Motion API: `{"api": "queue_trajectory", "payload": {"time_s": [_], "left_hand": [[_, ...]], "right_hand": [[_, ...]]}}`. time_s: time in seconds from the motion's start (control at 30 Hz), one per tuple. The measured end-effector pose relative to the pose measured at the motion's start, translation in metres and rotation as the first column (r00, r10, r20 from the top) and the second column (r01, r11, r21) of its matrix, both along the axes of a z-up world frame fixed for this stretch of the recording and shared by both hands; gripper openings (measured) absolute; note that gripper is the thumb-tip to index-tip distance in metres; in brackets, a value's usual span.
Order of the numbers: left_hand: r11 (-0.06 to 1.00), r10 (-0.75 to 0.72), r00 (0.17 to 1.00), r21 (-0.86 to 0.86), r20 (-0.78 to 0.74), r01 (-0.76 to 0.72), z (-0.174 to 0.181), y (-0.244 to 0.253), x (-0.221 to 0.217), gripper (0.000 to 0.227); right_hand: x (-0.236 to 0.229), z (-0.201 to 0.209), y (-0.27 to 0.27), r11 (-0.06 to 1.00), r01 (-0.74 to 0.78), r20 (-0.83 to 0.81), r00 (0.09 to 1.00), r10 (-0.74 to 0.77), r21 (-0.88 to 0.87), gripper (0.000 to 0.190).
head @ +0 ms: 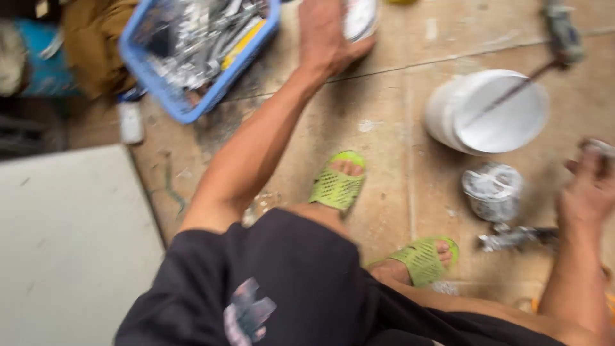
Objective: Mixing paint components by opening cans with a screwdriver, pouring them into a bucket, and stirring.
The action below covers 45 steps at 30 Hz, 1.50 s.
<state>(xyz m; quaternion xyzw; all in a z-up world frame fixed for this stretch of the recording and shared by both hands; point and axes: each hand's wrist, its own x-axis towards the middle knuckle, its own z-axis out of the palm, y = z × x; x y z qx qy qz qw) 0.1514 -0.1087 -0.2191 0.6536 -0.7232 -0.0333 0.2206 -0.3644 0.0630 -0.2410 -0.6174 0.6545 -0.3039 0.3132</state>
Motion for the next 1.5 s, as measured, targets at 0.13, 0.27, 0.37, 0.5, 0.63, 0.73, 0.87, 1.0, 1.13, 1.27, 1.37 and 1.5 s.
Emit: {"api": "queue_trajectory", "payload": {"time_s": [0.13,0.27,0.37,0.5,0.63,0.73,0.87,1.0,1.13,1.27,1.37,1.5], "left_hand": [[0.996,-0.037,0.998,0.078,-0.055,0.041,0.022,0.021,-0.01,0.096],[0.98,-0.121,0.993,0.162,-0.004,0.12,0.042,0.027,-0.019,0.11],[0.966,-0.189,0.982,0.178,0.002,0.185,0.036,0.029,-0.023,0.117],[0.961,-0.201,0.979,0.191,-0.022,0.201,0.023,0.037,-0.02,0.12],[0.952,-0.275,0.957,0.109,-0.095,0.285,0.035,0.047,-0.035,0.108],[0.949,-0.274,0.959,0.141,-0.076,0.283,0.036,0.048,-0.026,0.114],[0.921,-0.307,0.947,0.221,-0.097,0.321,0.032,0.053,-0.015,0.118],[0.899,-0.32,0.937,0.266,-0.142,0.348,0.052,0.05,-0.018,0.115],[0.887,-0.314,0.939,0.308,-0.143,0.344,0.049,0.043,-0.014,0.124],[0.898,-0.272,0.958,0.331,-0.095,0.288,0.048,0.046,-0.019,0.124],[0.877,-0.313,0.936,0.328,-0.161,0.35,0.064,0.061,-0.023,0.115],[0.853,-0.384,0.906,0.309,-0.177,0.421,0.066,0.082,-0.019,0.116]], "right_hand": [[-0.005,0.009,-0.008,0.986,0.163,0.08,0.984,-0.158,-0.048,0.014],[0.005,0.033,-0.036,0.999,0.025,-0.03,0.999,-0.026,-0.036,0.016],[0.007,0.041,-0.066,0.998,-0.046,-0.124,0.991,0.042,-0.032,0.022],[0.047,0.068,-0.123,0.978,-0.076,-0.257,0.958,0.126,0.196,0.033],[0.04,0.029,-0.175,0.964,-0.264,-0.451,0.857,0.25,0.033,0.047],[0.067,0.014,-0.206,0.969,-0.176,-0.526,0.816,0.241,0.172,0.05],[0.058,-0.045,-0.219,0.961,-0.255,-0.742,0.623,0.247,0.106,0.038],[0.06,-0.033,-0.213,0.957,-0.016,-0.536,0.826,0.176,0.29,0.035],[0.041,-0.003,-0.189,0.967,0.143,0.027,0.988,-0.152,0.211,0.003],[-0.004,0.041,-0.154,0.915,0.205,0.517,0.772,-0.37,0.348,0.03],[-0.044,0.073,-0.09,0.97,-0.193,0.28,0.949,0.147,0.145,0.048],[0.081,0.177,-0.008,0.932,-0.171,0.363,0.931,0.046,0.319,0.059]]}}
